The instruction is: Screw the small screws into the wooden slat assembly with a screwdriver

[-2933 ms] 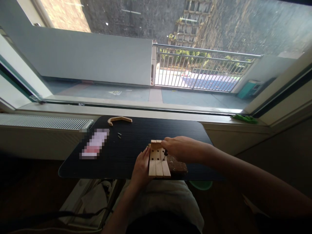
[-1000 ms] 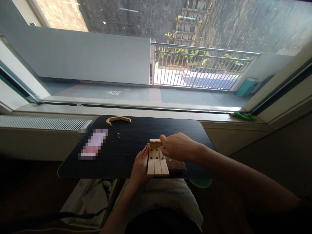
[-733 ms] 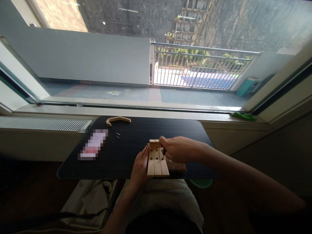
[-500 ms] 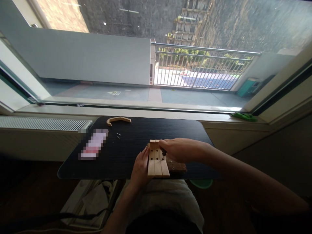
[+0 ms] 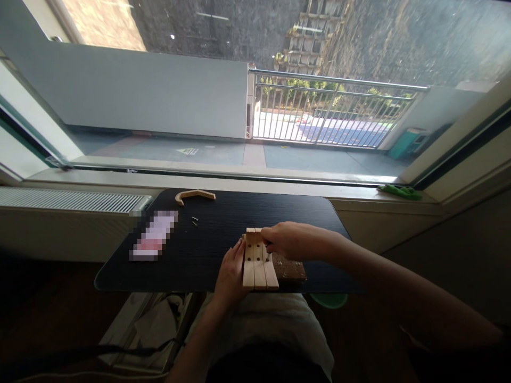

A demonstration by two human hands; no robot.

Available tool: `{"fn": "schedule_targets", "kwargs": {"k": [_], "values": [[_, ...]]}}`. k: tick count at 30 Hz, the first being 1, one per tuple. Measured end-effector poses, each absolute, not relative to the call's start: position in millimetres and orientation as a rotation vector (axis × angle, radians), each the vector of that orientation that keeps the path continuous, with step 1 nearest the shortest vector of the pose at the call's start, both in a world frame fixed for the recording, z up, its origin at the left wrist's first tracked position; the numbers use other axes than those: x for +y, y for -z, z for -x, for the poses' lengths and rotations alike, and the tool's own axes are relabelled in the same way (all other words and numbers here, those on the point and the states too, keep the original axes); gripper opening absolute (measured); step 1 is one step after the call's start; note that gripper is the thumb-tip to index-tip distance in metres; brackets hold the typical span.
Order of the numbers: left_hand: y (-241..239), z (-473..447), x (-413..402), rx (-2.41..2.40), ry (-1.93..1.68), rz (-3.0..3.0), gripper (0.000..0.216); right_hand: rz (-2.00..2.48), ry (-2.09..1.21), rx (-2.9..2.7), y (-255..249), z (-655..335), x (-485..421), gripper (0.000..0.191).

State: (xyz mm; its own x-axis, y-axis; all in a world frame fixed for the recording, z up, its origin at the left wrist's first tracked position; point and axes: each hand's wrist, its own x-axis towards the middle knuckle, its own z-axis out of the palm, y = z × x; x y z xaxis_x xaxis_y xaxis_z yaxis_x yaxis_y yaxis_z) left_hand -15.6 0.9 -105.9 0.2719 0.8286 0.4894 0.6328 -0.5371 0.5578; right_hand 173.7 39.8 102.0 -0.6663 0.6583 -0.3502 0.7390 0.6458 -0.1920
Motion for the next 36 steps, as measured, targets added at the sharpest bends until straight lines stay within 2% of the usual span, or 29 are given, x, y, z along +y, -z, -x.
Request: {"fn": "schedule_targets", "kwargs": {"k": [13, 20, 26, 31, 36], "values": [[105, 16, 0, 1.342, -1.119, -2.285, 0.083, -1.226, 0.352, 2.598, -102, -171, 42, 0.022], [104, 15, 0, 1.356, -1.125, -2.282, 0.083, -1.236, 0.031, 2.535, -105, -163, 39, 0.039], [107, 15, 1, 1.359, -1.134, -2.282, 0.082, -1.198, -0.127, 2.530, -104, -159, 37, 0.045], [107, 15, 1, 1.364, -1.140, -2.298, 0.081, -1.264, -0.166, 2.484, -101, -149, 34, 0.049], [106, 15, 1, 1.371, -1.107, -2.281, 0.082, -1.433, -0.118, 2.357, -101, -144, 36, 0.044]]}}
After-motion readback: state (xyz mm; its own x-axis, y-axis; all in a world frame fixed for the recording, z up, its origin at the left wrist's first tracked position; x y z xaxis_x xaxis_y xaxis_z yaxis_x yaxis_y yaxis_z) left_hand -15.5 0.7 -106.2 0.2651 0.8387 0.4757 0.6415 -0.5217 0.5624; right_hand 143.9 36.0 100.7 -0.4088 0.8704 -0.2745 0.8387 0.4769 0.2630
